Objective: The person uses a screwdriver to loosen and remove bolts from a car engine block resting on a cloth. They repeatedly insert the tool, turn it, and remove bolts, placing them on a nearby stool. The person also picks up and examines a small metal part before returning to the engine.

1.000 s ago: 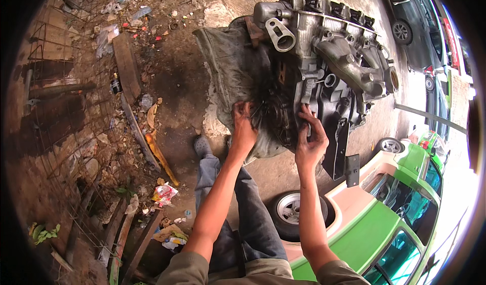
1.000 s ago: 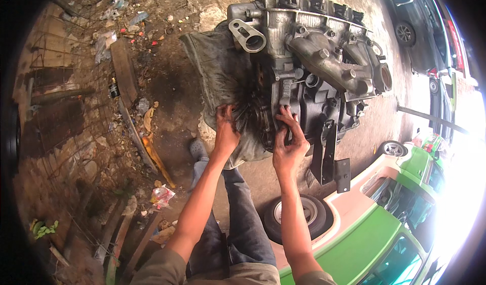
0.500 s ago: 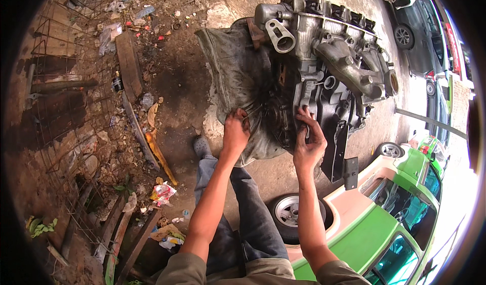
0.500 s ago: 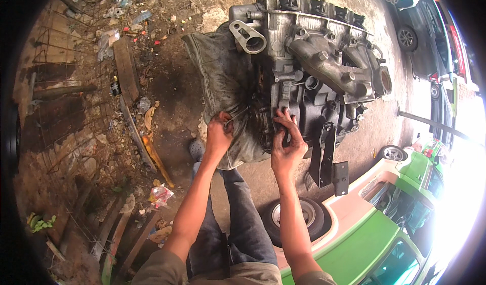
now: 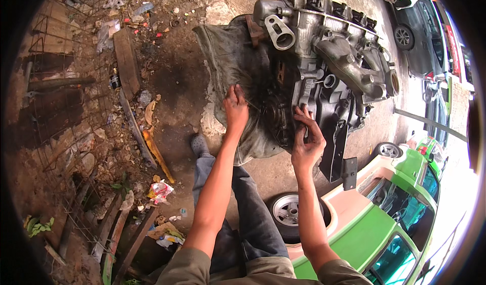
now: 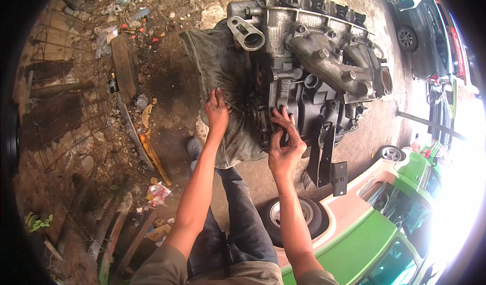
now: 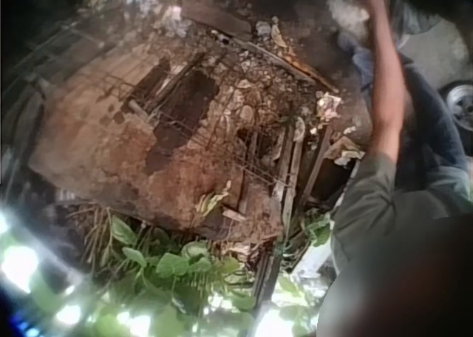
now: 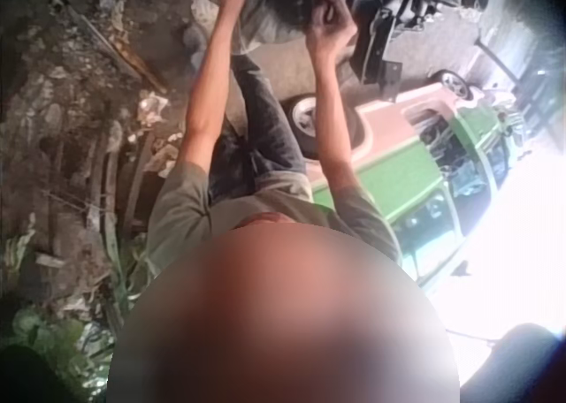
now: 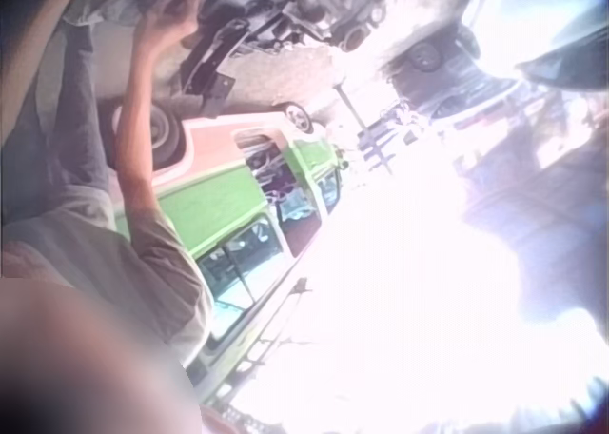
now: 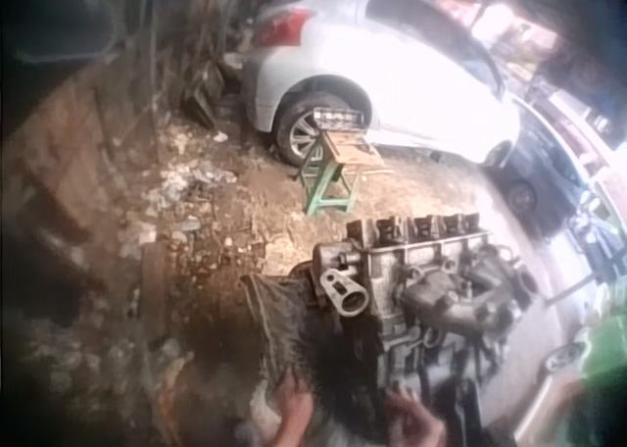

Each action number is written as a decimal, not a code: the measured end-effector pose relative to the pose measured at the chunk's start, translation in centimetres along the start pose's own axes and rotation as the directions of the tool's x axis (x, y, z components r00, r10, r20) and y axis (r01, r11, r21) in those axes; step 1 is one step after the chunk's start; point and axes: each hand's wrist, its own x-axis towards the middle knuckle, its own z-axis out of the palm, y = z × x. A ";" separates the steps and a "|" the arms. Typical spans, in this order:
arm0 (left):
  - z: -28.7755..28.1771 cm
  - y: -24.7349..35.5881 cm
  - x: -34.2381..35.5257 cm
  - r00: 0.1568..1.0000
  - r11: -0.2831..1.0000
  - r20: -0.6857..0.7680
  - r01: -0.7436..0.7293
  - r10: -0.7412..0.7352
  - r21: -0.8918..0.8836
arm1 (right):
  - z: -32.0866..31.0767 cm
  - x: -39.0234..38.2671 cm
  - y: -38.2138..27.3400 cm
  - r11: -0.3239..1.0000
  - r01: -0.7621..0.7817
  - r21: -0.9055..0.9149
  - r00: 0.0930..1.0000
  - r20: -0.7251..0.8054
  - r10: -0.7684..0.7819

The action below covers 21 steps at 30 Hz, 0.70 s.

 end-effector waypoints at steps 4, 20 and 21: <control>0.8 1.0 1.8 0.999 0.995 0.034 0.005 -0.009 0.096 | -0.1 0.0 -0.1 1.000 0.015 -0.024 1.000 0.009 -0.015; 4.0 3.4 5.4 0.986 0.888 0.140 -0.147 0.094 0.436 | 0.0 -0.2 0.1 1.000 -0.012 -0.020 1.000 0.002 0.012; 4.1 3.5 5.4 0.984 0.891 0.149 -0.152 0.096 0.428 | 0.0 -0.2 0.1 1.000 -0.007 -0.026 1.000 0.003 0.007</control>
